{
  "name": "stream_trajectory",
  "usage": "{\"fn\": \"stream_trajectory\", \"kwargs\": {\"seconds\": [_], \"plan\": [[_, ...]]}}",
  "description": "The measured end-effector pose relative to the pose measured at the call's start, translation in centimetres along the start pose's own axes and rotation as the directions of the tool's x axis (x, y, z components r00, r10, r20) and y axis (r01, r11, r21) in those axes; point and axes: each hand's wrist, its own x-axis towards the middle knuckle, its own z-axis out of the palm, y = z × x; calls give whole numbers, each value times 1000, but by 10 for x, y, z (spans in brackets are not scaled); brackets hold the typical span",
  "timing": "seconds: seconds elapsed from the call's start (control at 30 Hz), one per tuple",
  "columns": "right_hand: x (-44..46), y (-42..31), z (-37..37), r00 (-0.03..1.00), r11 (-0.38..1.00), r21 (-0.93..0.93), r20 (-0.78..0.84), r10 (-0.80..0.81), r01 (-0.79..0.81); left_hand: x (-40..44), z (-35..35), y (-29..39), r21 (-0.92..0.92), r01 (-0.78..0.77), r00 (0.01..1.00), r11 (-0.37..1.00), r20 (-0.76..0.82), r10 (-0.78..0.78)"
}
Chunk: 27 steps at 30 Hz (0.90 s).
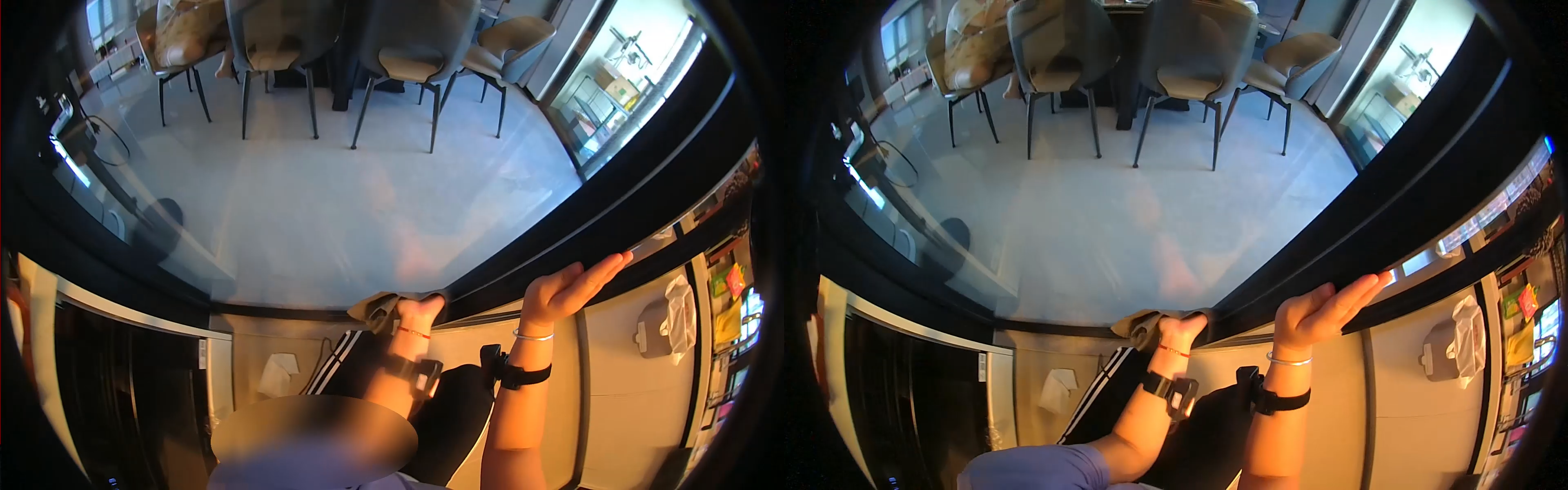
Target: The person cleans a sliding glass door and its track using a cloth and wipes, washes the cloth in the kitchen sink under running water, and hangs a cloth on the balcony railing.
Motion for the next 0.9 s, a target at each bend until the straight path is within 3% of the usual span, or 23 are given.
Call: {"fn": "stream_trajectory", "kwargs": {"seconds": [0.07,0.13,0.27,0.37,0.5,0.63,0.73,0.8,0.83,0.9], "plan": [[-7,-10,3,998,998,38,20,51,-52,-30,29,16,22,14,1000,1000,19,-15],[-6,-8,2,999,999,29,22,42,-43,-57,56,25,154,136,977,979,146,-158],[-6,-6,3,1000,1000,5,4,28,-28,-133,115,85,168,78,970,983,215,-114],[-2,-10,9,997,1000,10,-76,18,-17,-203,166,135,337,-331,935,881,245,258],[3,-18,10,993,1000,-23,-115,0,-3,-208,196,235,472,-751,655,461,450,607],[2,-18,10,993,999,-35,-121,-1,-4,-171,195,280,504,-858,289,-102,637,715],[2,-17,9,994,999,-36,-110,7,-11,-144,158,227,491,-670,78,-557,792,605],[2,-15,9,995,1000,-18,-101,-3,2,-125,123,164,334,-280,13,-900,939,344],[0,-13,9,995,1000,-11,-96,2,-3,-114,106,131,176,-22,44,-984,984,175],[-2,-13,8,996,1000,-9,-80,23,-24,-88,76,67,-229,384,266,-895,955,-130]]}}
